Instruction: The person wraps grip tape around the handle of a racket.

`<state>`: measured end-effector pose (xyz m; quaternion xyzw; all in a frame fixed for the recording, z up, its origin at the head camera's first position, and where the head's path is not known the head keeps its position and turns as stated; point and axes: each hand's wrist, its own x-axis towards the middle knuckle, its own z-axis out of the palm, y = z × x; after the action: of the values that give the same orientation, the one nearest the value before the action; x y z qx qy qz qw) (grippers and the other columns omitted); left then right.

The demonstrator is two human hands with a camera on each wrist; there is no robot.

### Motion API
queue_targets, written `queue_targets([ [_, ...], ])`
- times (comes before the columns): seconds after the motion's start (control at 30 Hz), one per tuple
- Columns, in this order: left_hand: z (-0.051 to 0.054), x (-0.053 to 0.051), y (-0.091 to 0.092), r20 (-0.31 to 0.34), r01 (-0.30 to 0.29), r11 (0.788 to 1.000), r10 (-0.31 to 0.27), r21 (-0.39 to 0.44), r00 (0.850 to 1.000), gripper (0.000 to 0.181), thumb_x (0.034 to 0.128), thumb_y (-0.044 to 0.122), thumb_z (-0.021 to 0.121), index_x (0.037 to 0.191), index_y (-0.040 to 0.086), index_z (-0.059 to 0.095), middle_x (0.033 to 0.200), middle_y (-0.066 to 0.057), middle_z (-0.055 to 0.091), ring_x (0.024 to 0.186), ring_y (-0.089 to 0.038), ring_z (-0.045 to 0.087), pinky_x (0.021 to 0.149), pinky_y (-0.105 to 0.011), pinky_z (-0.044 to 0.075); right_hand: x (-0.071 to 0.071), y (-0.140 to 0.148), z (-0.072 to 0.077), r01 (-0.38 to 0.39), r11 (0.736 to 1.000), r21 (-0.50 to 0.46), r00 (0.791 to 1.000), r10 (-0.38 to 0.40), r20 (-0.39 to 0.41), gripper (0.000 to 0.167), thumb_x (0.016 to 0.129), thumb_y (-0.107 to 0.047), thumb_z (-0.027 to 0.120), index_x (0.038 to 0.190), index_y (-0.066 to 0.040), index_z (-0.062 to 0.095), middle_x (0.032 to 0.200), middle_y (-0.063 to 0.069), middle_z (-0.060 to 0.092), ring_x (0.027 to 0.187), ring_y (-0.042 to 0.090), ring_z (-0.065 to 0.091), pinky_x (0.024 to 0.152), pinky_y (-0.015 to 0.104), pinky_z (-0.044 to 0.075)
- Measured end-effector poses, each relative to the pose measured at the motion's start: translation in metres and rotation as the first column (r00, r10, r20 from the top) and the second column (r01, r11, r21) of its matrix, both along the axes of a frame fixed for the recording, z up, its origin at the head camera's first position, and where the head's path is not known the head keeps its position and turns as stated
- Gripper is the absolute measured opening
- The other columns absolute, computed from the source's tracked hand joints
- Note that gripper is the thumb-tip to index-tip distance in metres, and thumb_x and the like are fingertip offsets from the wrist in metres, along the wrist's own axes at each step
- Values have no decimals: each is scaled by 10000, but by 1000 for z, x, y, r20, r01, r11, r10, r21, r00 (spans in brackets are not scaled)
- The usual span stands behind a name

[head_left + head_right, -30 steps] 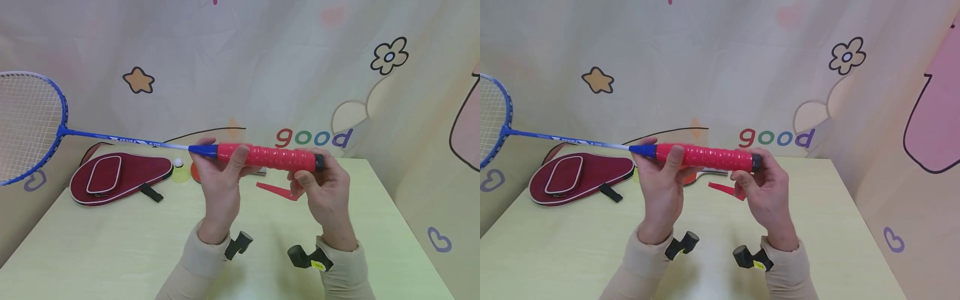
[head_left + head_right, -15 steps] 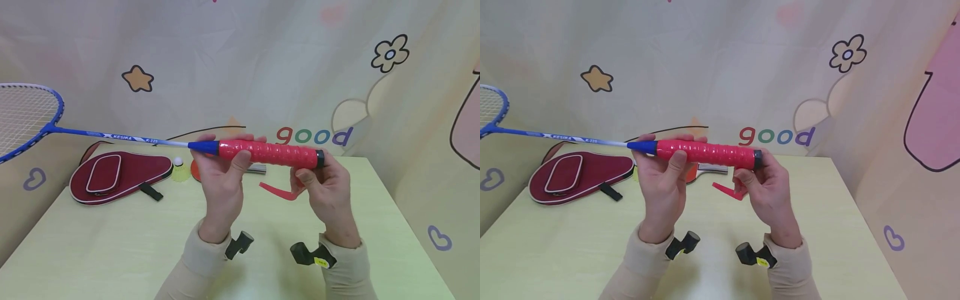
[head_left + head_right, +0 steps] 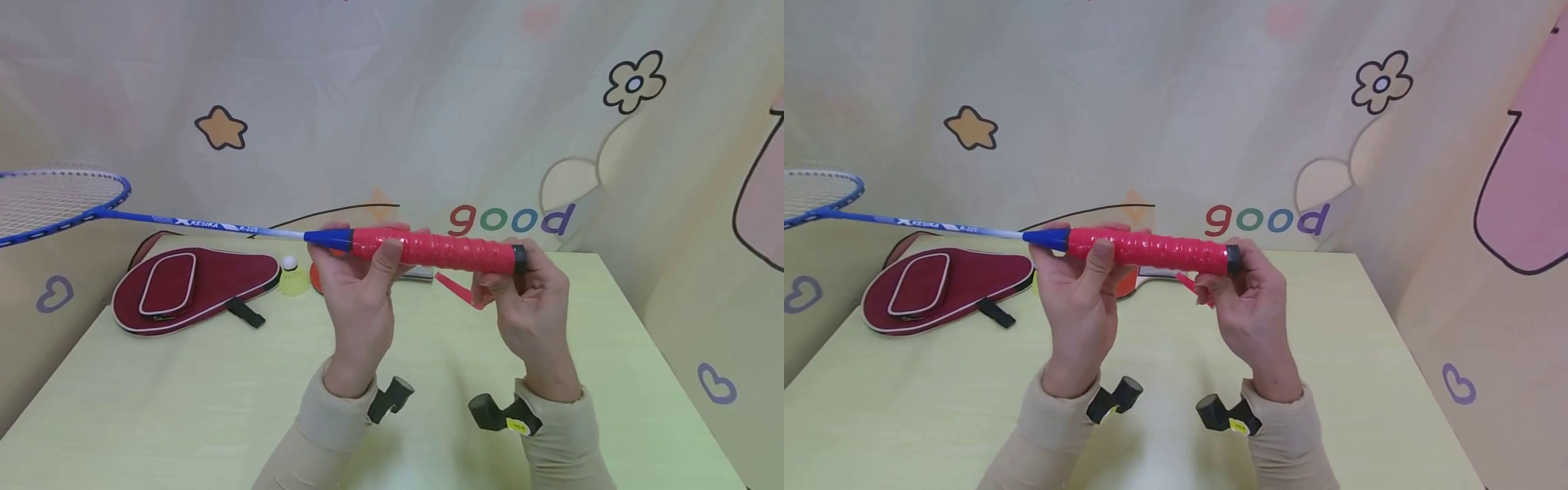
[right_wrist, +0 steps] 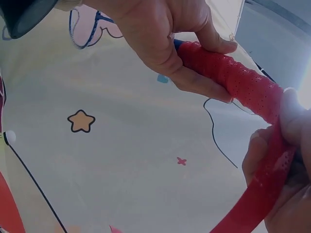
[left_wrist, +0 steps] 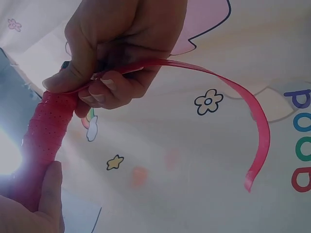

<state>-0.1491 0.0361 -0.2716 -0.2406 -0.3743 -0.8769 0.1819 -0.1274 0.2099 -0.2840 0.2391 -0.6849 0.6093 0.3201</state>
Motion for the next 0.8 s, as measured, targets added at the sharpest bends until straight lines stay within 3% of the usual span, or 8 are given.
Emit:
queue_targets([
  [0.2, 0, -1, -2, 45, -22, 1000, 22, -14, 999, 601, 844, 284, 742, 1204, 128, 287, 1117, -168, 554, 1085, -368, 577, 842, -490, 542, 3, 2, 3, -9, 996, 85, 999, 6, 33, 271, 916, -21, 643, 1128, 114, 543, 819, 66, 622, 654, 150, 621, 626, 216, 562],
  [0.37, 0, -1, -3, 73, -57, 998, 57, -9, 996, 623, 812, 302, 774, 1192, 135, 310, 1074, -131, 521, 1078, -319, 560, 860, -459, 549, 4, -1, 3, -20, 999, 40, 999, 19, 25, 365, 919, -7, 634, 1251, 98, 523, 865, 80, 629, 686, 150, 631, 641, 208, 562],
  [0.47, 0, -2, -2, 74, -81, 997, 80, 4, 994, 635, 797, 310, 790, 1194, 133, 327, 1053, -97, 529, 1065, -271, 553, 877, -403, 553, 4, -5, 2, 15, 999, 31, 999, -16, 33, 318, 931, -35, 634, 1186, 120, 526, 834, 69, 633, 662, 140, 627, 622, 208, 560],
  [0.57, 1, -3, -1, -5, -25, 998, 25, 56, 1000, 601, 835, 231, 775, 1208, 132, 314, 1077, -124, 582, 1057, -311, 600, 916, -450, 529, 5, -8, 1, 50, 997, 54, 997, -53, 48, 291, 944, -73, 628, 1131, 125, 525, 790, 65, 621, 627, 134, 612, 602, 207, 555],
  [0.7, 1, -5, -1, -116, 68, 994, -58, 82, 992, 546, 886, 109, 714, 1227, 122, 289, 1086, -189, 608, 982, -390, 662, 922, -545, 497, 8, -6, 4, 47, 993, 105, 995, -56, 86, 250, 939, -23, 615, 1142, 100, 536, 744, 74, 588, 583, 139, 575, 567, 200, 531],
  [0.8, 1, -5, -2, -118, 50, 997, -42, 58, 992, 534, 889, 122, 707, 1225, 116, 293, 1058, -176, 603, 933, -368, 682, 897, -533, 514, 10, -1, 6, 8, 991, 132, 991, -26, 128, 271, 928, 24, 610, 1183, 82, 543, 736, 81, 575, 564, 152, 556, 537, 207, 511],
])
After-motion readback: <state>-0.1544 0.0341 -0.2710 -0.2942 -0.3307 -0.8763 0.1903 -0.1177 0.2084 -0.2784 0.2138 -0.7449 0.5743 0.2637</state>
